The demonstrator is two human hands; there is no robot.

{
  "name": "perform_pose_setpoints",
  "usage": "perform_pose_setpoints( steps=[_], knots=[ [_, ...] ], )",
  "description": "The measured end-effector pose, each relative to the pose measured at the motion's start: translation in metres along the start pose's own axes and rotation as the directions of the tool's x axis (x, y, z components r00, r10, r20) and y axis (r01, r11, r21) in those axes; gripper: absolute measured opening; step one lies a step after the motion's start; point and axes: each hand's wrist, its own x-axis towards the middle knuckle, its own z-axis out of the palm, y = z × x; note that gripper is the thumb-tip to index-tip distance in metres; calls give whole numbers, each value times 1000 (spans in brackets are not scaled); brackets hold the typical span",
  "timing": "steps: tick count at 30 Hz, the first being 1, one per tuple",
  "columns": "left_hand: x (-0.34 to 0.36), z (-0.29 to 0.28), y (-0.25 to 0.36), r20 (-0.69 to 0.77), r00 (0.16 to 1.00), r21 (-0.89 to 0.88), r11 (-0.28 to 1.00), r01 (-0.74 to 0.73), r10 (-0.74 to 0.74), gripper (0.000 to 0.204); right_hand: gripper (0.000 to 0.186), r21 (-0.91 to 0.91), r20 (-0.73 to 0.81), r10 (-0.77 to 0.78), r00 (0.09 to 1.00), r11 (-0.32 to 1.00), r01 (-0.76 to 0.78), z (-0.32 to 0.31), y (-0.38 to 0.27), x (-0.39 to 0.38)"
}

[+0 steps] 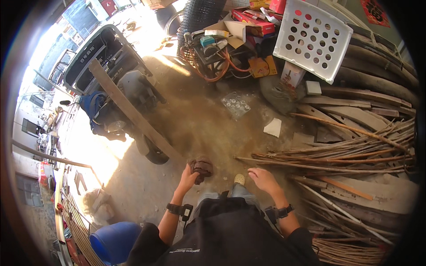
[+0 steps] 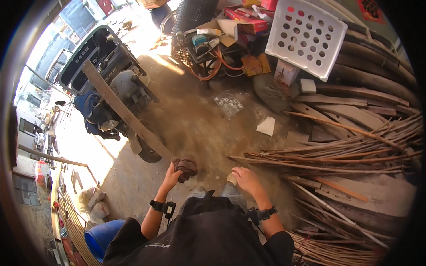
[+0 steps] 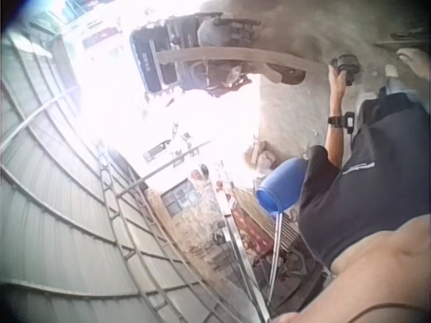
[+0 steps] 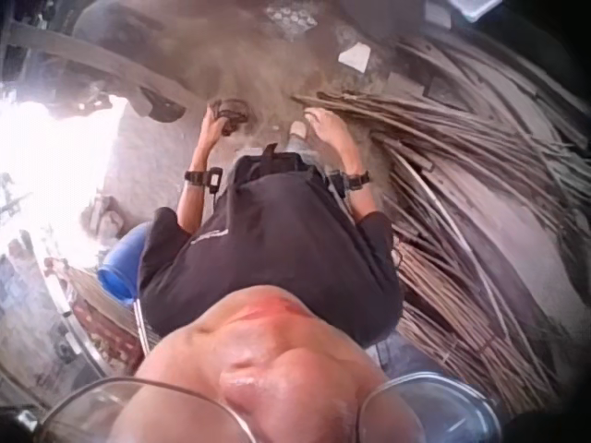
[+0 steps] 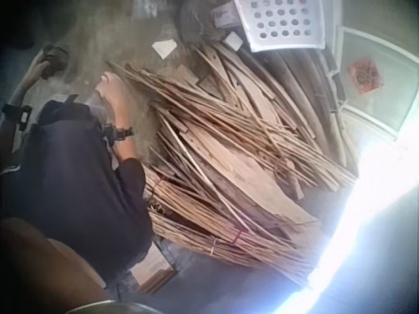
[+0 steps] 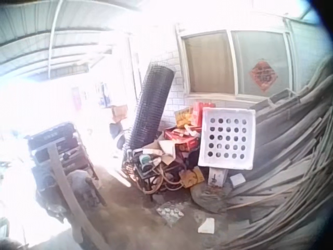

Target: The person cleans a plastic container by hand using a cloth. The person first collects trash including plastic pieces and cardboard into a large plastic bag, then wipes the outside of a large orange plastic container with a brown cloth while kneeling on the floor.

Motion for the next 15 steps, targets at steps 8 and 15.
perform_pose_setpoints(
  steps=[8, 15],
  knots=[
    [123, -52, 39, -127, 983, -299, 950, 87, -130, 40, 31, 6, -40, 81, 996, 997, -81, -47, 53, 138],
    [295, -57, 18, -155, 968, -362, 923, 129, -196, 29, 34, -42, 138, 296, 945, 955, -293, -55, 93, 246]
  ],
)
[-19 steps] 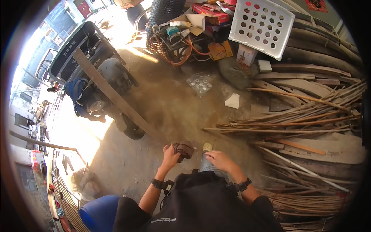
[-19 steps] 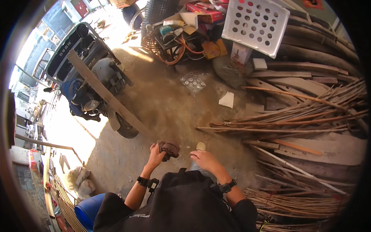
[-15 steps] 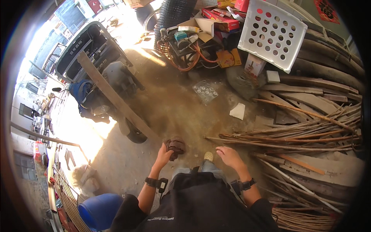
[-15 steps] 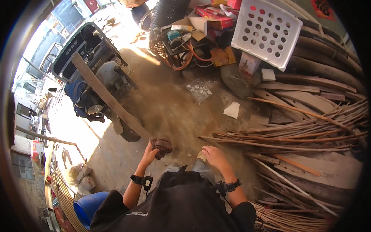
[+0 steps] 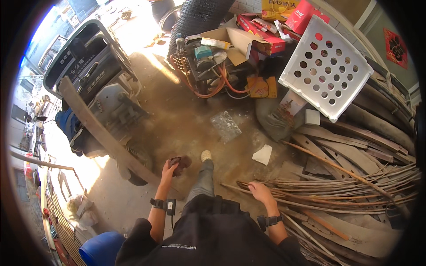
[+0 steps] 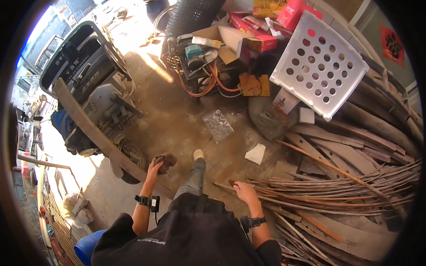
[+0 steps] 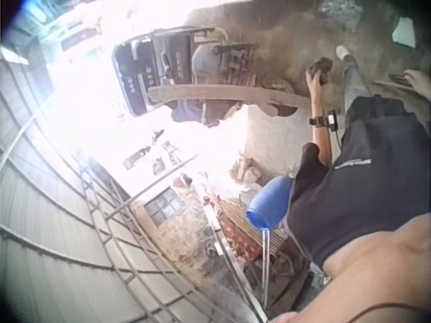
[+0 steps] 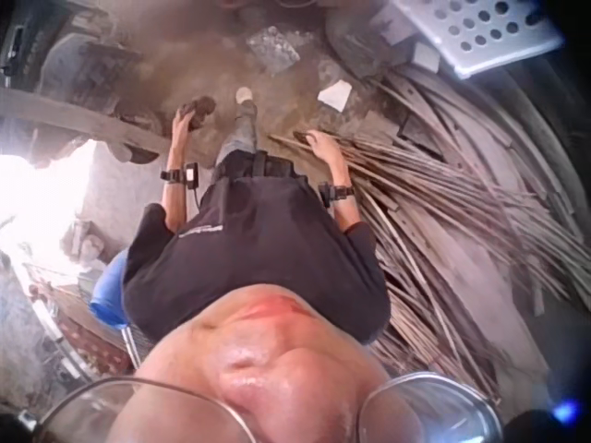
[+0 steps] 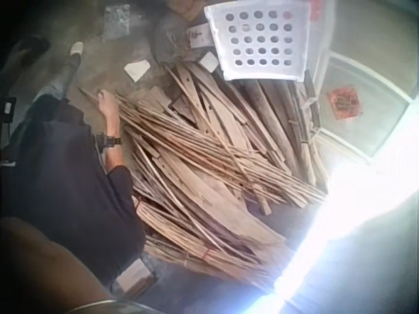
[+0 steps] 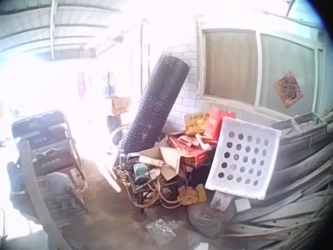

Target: The person cleans a plastic container by hand using a cloth. The person first collects trash including plastic pieces and cardboard into a large plastic bag, then wipes the outside of a large orange plastic container with a brown cloth while kneeling on the floor.

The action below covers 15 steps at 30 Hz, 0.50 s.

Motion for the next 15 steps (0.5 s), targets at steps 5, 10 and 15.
perform_pose_setpoints(
  steps=[5, 10, 15],
  knots=[
    [135, 18, 23, -90, 977, -21, 981, 191, -192, 36, 32, -101, 123, 110, 986, 990, -98, -45, -10, 70],
    [245, 23, -6, -120, 991, 426, 899, 104, -57, 40, 31, 180, -58, 141, 988, 975, -129, -100, -42, 134],
    [293, 50, 8, -145, 978, 779, 592, 207, -151, 67, 30, 1, -32, 152, 988, 988, -152, -152, -21, 190]
  ],
)
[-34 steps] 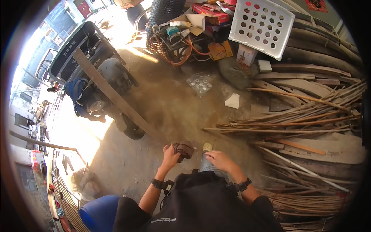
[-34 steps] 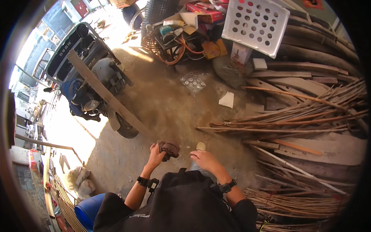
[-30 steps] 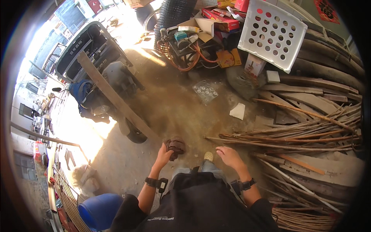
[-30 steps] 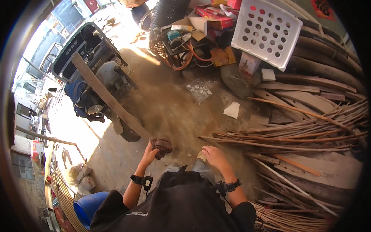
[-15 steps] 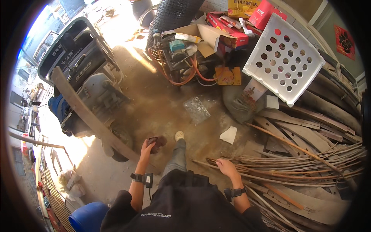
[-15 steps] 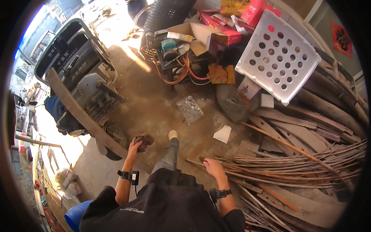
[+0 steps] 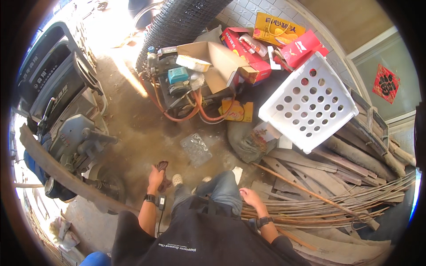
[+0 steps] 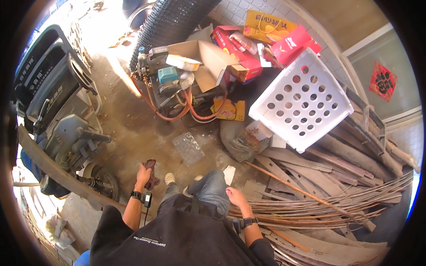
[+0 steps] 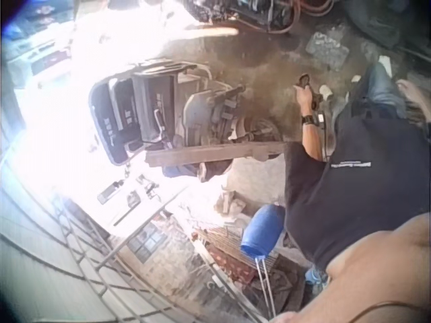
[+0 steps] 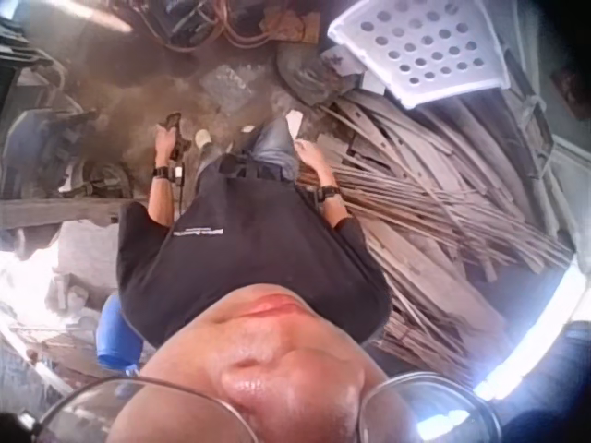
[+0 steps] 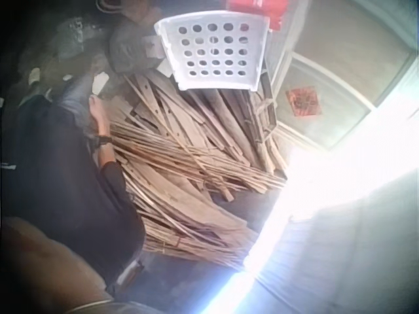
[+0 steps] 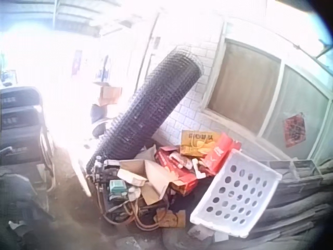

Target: The person cleans a plastic container by hand using a cloth. The person first collects trash including plastic pieces and cardboard into a large plastic bag, then wipes the outside of a large orange plastic container with a brown cloth while kneeling on the floor.

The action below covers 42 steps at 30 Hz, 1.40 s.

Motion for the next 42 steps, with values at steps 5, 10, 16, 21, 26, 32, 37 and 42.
perform_pose_setpoints(
  steps=[5, 10, 16, 21, 26, 32, 37, 42],
  knots=[
    [44, 47, -59, -52, 974, -124, 969, 212, -219, 82, 32, -98, 119, -26, 993, 995, 38, -42, 47, 111],
    [33, 71, -65, -9, 966, -676, 713, 184, -257, 18, 19, 67, 305, -9, 952, 998, -12, -62, 110, 254],
    [38, 171, -55, 16, 900, -566, 738, 368, -436, 59, 20, -3, 434, 19, 901, 1000, -20, -67, 114, 461],
    [133, 277, -23, 192, 913, -584, 706, 401, -359, 64, 27, 56, 430, 18, 903, 997, -47, 1, 118, 645],
    [267, 425, -84, 171, 959, -605, 744, 283, -226, 56, 41, -78, 638, -172, 750, 955, 286, 140, 131, 765],
    [356, 550, -151, 143, 895, -550, 718, 426, -422, 78, 98, -105, 579, 94, 810, 994, -40, 315, 159, 774],
    [367, 555, -158, 200, 906, -677, 616, 402, -372, 78, 106, 315, 450, 141, 882, 899, -304, 362, 158, 752],
    [311, 465, -77, 522, 824, -848, -239, 474, -221, 79, 77, 259, 263, 18, 965, 962, -89, 287, 130, 694]
  ],
)
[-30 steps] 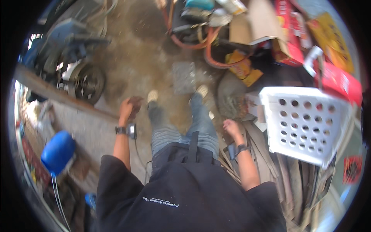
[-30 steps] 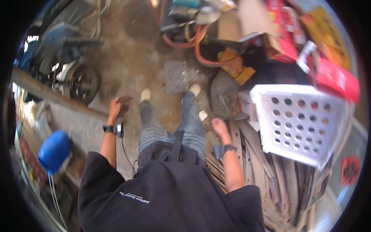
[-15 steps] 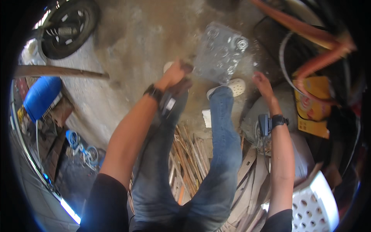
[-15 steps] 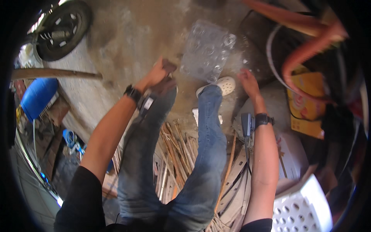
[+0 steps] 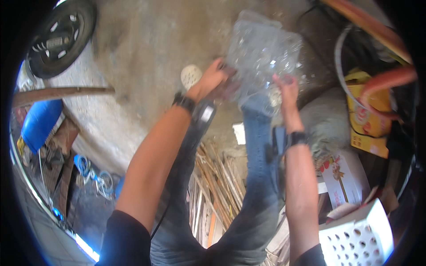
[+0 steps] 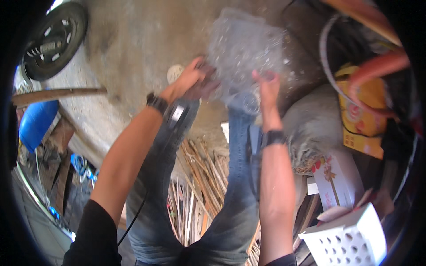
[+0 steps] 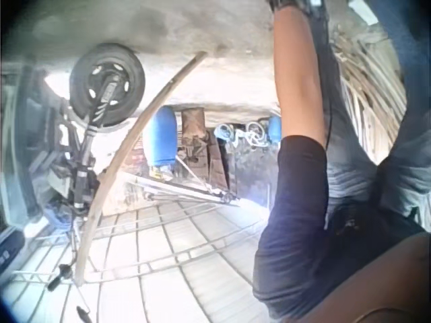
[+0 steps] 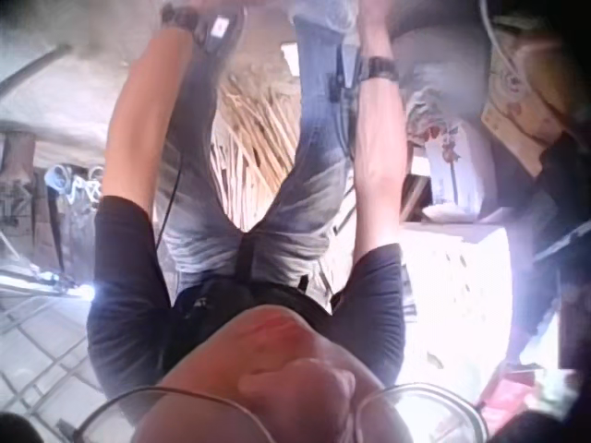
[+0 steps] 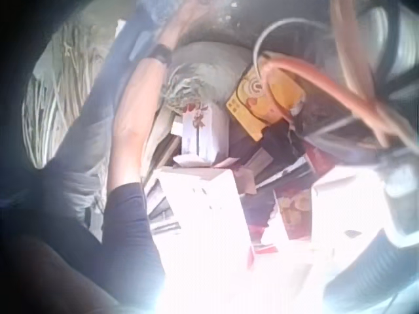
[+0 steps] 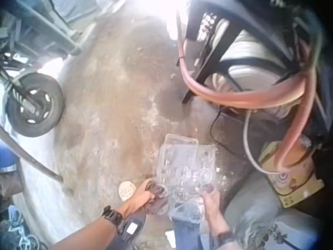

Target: The person cleans a plastic container by hand using a cloth. The person first collects trash including plastic pieces and cardboard into a large plastic bag, then wipes the outside of a large orange plastic container with a brown cloth while kneeling on the floor.

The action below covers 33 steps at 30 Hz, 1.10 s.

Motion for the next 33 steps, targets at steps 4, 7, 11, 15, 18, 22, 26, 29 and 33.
perform_pose_setpoints(
  steps=[4, 7, 11, 15, 18, 22, 26, 29, 33],
  knots=[
    [-100, 1, 5, 140, 990, 59, 998, -35, 27, 81, 64, -65, 49, -183, 982, 980, 186, -32, -86, -123],
    [-177, 32, 24, 203, 974, 586, 785, -203, 100, 72, 64, -191, 8, -299, 954, 936, 295, -73, -173, -238],
    [-316, 127, 62, 279, 916, 871, 477, -115, -290, 24, 55, -270, -49, -552, 832, 810, 521, -144, -238, -381],
    [-448, 190, 81, 280, 933, 899, -281, -337, -224, 38, 55, -389, -103, -699, 707, 683, 619, -219, -282, -523],
    [-483, 230, 108, 374, 882, 774, -428, -467, -286, 43, 30, -288, -314, -641, 700, 767, 574, -277, -306, -588],
    [-540, 308, 116, 457, 868, 749, -442, -493, -194, 48, 20, -192, -625, -545, 559, 802, 566, -362, -298, -640],
    [-552, 396, 119, 634, 747, 731, -161, -664, -201, 34, 20, -8, -888, -331, 320, 707, 707, -449, -262, -686],
    [-571, 490, 117, 776, 621, 610, -118, -783, -106, 32, 25, 55, -949, -229, 216, 553, 831, -520, -226, -715],
    [-639, 665, 102, 959, 280, 232, -436, -869, -49, 35, 36, -39, -999, 17, -44, 227, 973, -592, -222, -769]
  ],
)
